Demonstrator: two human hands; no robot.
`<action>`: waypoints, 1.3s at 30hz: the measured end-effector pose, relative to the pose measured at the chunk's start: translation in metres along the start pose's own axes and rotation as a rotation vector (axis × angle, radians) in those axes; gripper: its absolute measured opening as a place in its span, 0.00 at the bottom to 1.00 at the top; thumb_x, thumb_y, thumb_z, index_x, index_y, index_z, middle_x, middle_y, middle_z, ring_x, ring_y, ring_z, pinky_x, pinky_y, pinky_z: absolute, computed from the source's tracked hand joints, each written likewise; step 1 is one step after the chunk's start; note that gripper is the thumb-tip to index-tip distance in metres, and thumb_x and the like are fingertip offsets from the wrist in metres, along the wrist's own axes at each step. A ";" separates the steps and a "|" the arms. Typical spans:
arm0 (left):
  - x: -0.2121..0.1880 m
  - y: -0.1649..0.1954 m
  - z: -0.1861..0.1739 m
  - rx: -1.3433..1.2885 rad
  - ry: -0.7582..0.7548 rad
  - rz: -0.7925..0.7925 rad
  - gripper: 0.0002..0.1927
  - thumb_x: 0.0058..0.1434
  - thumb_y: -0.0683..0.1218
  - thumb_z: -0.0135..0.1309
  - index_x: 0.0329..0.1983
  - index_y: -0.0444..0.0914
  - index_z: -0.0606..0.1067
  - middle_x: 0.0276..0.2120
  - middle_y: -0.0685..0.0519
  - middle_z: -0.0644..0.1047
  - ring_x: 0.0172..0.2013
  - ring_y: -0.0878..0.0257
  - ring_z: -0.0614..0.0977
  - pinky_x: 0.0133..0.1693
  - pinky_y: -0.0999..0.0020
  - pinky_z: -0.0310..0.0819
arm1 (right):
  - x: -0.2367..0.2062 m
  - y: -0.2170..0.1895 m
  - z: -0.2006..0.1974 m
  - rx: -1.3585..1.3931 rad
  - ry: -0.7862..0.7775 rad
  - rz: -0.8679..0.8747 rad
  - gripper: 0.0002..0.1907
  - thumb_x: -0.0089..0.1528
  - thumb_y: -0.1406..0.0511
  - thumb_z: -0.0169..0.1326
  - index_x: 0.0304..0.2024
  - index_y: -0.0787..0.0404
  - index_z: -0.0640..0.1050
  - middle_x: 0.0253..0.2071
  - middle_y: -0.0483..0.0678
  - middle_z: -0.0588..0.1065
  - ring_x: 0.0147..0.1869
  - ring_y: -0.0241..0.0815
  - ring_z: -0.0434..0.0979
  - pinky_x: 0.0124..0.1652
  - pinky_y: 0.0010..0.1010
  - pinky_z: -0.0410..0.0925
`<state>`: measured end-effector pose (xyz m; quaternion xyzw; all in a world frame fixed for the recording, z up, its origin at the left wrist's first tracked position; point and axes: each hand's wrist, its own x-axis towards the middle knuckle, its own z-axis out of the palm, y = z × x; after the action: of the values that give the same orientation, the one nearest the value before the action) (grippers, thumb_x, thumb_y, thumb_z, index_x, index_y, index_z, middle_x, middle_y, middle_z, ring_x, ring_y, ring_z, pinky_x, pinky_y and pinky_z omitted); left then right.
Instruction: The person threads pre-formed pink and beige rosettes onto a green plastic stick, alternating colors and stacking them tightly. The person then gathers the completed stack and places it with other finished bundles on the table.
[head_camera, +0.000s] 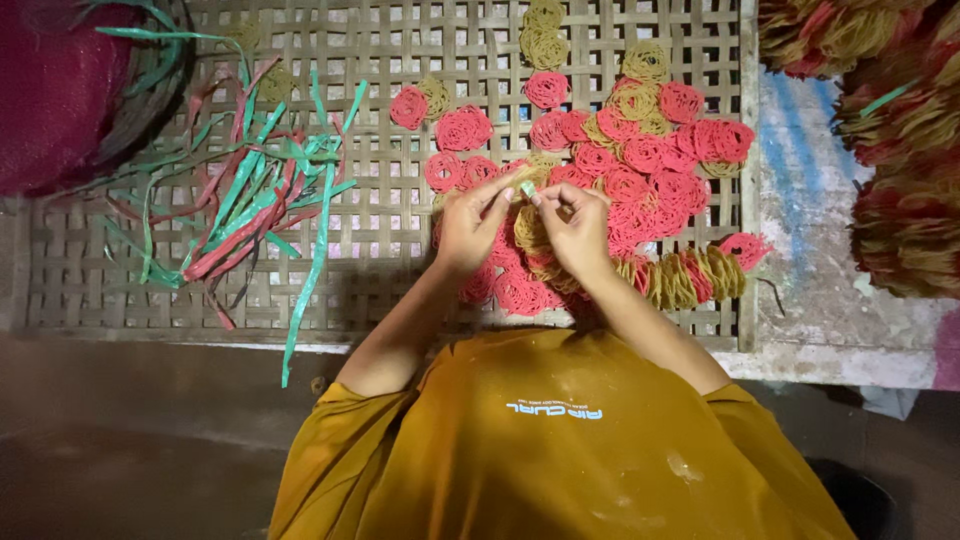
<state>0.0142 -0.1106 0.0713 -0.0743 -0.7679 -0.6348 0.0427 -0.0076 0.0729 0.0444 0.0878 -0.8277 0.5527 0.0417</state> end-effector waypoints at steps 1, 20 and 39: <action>0.000 0.002 0.000 0.006 -0.004 0.037 0.17 0.72 0.39 0.48 0.63 0.37 0.76 0.54 0.51 0.82 0.50 0.73 0.81 0.55 0.74 0.75 | 0.000 0.000 0.000 -0.002 0.005 -0.031 0.05 0.64 0.64 0.60 0.35 0.56 0.84 0.27 0.40 0.79 0.31 0.32 0.74 0.46 0.28 0.65; -0.013 -0.037 0.018 -0.427 -0.016 -0.094 0.18 0.71 0.39 0.49 0.62 0.27 0.72 0.54 0.48 0.79 0.54 0.65 0.79 0.57 0.70 0.73 | -0.011 -0.005 0.002 -0.187 0.076 -0.146 0.05 0.64 0.62 0.62 0.38 0.55 0.84 0.34 0.43 0.81 0.45 0.39 0.70 0.56 0.36 0.52; -0.001 -0.025 0.005 -0.371 -0.060 -0.163 0.10 0.69 0.35 0.52 0.51 0.30 0.79 0.43 0.51 0.82 0.45 0.68 0.83 0.49 0.73 0.79 | -0.017 -0.016 -0.003 -0.156 0.056 -0.257 0.04 0.65 0.65 0.61 0.38 0.60 0.81 0.34 0.46 0.78 0.43 0.41 0.74 0.58 0.37 0.52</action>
<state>0.0114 -0.1102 0.0456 -0.0373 -0.6423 -0.7641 -0.0464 0.0117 0.0710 0.0575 0.1740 -0.8486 0.4790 0.1419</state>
